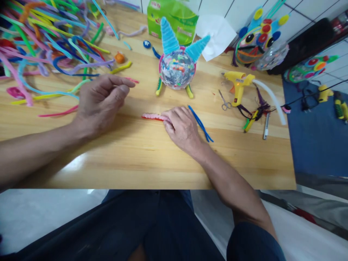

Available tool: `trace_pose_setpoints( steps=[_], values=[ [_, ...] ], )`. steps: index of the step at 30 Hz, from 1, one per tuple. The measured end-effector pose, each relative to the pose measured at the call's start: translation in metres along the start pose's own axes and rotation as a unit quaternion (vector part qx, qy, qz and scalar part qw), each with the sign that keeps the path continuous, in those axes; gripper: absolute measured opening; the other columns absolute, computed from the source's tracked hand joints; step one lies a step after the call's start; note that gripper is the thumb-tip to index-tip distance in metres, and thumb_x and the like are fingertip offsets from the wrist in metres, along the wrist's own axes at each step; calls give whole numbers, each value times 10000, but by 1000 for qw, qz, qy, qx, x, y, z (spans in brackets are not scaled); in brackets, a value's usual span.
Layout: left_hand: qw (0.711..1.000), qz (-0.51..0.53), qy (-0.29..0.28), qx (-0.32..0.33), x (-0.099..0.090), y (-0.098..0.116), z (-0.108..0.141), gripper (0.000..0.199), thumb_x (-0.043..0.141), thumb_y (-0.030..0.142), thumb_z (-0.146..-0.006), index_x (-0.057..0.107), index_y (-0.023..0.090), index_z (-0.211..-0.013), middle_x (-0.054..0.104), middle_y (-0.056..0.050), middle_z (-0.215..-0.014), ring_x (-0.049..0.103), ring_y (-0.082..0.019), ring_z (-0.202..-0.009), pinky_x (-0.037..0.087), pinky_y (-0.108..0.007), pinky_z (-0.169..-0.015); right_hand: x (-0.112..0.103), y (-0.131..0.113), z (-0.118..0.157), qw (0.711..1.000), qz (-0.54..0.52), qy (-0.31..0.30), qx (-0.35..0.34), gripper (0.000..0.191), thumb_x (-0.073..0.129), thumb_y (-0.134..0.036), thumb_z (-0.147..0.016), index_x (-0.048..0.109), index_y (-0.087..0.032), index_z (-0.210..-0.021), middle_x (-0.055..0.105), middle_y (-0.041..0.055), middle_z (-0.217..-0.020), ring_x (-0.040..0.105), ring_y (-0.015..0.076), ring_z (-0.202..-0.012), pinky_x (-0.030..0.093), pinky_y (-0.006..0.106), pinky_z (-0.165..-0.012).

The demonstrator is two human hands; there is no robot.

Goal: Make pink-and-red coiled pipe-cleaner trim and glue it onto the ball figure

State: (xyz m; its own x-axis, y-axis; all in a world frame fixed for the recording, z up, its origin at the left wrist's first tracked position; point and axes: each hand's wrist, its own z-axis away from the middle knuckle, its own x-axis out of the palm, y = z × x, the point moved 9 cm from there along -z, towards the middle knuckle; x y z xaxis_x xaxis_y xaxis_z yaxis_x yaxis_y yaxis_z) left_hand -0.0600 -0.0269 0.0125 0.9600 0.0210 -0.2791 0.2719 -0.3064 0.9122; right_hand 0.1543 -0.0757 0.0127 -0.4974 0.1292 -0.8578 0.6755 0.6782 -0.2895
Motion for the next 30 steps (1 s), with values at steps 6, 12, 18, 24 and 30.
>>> trace_pose_setpoints(
  steps=[6,12,18,24,30],
  values=[
    [955,-216,-146,141,37,20,25,343,713,457,-1030,747,194,-1248,727,-65,-995,676,-223,-879,540,-362,-790,0,-1,-1,1000,-2,-11,7,195,595,-174,-1076,750,-224,-1182,793,96,-1071,700,284,-1030,540,461,-935],
    [923,-306,-178,148,52,20,29,326,696,329,-1011,745,159,-1285,721,-105,-1018,694,-259,-905,563,-404,-858,0,-6,-1,1000,9,-19,-7,219,578,-173,-1097,765,-203,-1207,813,113,-1105,711,285,-1052,542,467,-939],
    [921,-292,-207,151,61,25,29,204,699,291,-988,767,158,-1127,736,-112,-1012,700,-272,-946,559,-395,-855,-5,-11,-1,1000,22,-2,-17,214,574,-173,-1102,754,-204,-1213,819,113,-1127,714,276,-1049,524,451,-928],
    [944,-235,-203,114,65,19,27,132,716,249,-975,784,208,-1080,777,-32,-877,694,-226,-828,522,-367,-831,-10,-15,1,998,34,30,-37,180,588,-181,-1098,738,-226,-1187,823,87,-1084,708,267,-1004,511,444,-901],
    [958,-187,-182,118,63,15,29,140,677,224,-995,792,228,-1075,807,-30,-940,716,-214,-869,538,-357,-882,-8,-10,1,999,23,20,-20,191,595,-188,-1087,738,-260,-1193,811,77,-1097,703,271,-1009,508,458,-906]
  ],
)
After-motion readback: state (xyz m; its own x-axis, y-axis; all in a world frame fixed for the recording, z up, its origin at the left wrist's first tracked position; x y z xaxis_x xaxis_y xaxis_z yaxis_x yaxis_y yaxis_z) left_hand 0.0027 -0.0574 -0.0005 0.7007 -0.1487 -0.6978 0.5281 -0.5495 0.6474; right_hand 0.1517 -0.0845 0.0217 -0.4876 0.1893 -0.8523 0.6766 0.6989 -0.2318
